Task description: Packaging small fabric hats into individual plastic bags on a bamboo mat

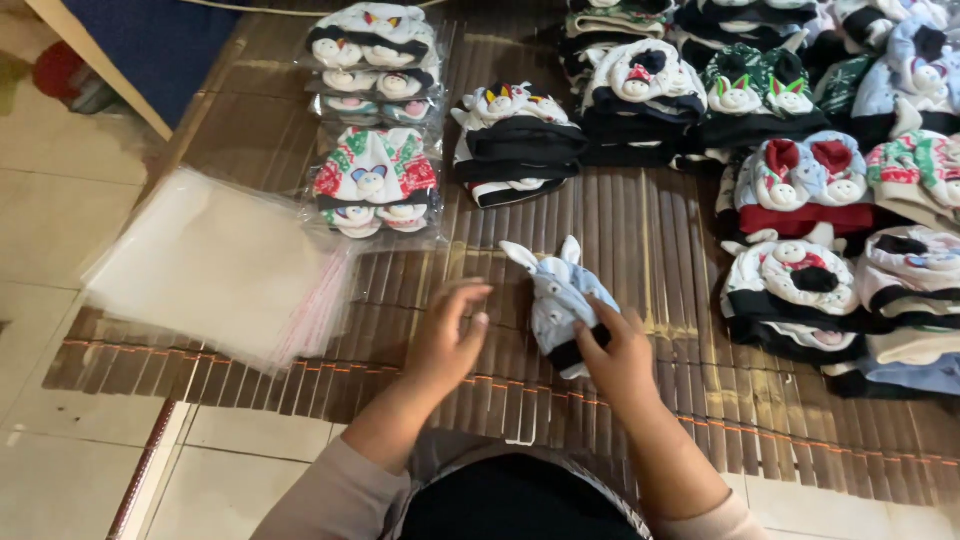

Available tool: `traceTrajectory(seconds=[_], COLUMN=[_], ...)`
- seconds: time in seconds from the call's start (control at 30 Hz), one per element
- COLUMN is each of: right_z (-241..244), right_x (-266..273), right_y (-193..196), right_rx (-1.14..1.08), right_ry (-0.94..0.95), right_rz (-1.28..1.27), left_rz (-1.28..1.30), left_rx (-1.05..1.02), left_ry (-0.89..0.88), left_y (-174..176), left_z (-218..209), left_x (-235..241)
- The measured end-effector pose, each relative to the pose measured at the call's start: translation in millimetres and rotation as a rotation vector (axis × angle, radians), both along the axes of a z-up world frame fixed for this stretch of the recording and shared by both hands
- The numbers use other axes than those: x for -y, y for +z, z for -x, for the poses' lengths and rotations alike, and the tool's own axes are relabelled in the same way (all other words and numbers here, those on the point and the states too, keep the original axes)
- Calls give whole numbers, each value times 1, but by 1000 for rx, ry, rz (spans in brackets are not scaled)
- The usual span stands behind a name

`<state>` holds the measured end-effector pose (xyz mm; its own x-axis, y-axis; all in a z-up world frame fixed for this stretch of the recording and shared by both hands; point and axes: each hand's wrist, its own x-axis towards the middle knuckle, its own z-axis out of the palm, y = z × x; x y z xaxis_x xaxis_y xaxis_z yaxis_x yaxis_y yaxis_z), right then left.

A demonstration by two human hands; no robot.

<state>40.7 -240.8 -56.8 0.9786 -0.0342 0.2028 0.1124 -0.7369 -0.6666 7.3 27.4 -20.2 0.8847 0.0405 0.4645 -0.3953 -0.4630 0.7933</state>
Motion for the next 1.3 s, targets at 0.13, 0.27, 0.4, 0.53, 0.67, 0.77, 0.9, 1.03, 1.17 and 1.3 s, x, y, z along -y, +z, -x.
traceTrajectory(seconds=[0.13,0.27,0.4,0.53,0.67,0.77,0.9,1.03,1.17,1.3], right_z=[3,1,-2,2,9,17,21,26,31,37], right_x=[23,46,61,65,63,58,65,73,85,102], right_y=[18,18,18,32,51,72,82,88,95,95], right_rx=[-32,-80,-107,-130,-179,-239,-266,-226,-147,-84], right_ry=[-21,-47,-54,-62,-50,-43,-97,-129,-207,-210], right_rz=[-15,8,-13,-101,-211,-333,-289,-441,-346,-281], left_rz=[-435,-845,-851,-966,-860,-765,-622,-636,-673,-666], left_rx=[41,-256,-537,-414,-163,-47,77,143,225,292], left_ry=[547,888,734,771,789,778,711,487,238,37], left_y=[-8,-21,-19,-52,-13,36,67,92,72,39], left_z=[14,48,68,79,93,100,93,71,46,30], left_x=[-105,-181,-206,-223,-206,-186,-157,-89,-17,41])
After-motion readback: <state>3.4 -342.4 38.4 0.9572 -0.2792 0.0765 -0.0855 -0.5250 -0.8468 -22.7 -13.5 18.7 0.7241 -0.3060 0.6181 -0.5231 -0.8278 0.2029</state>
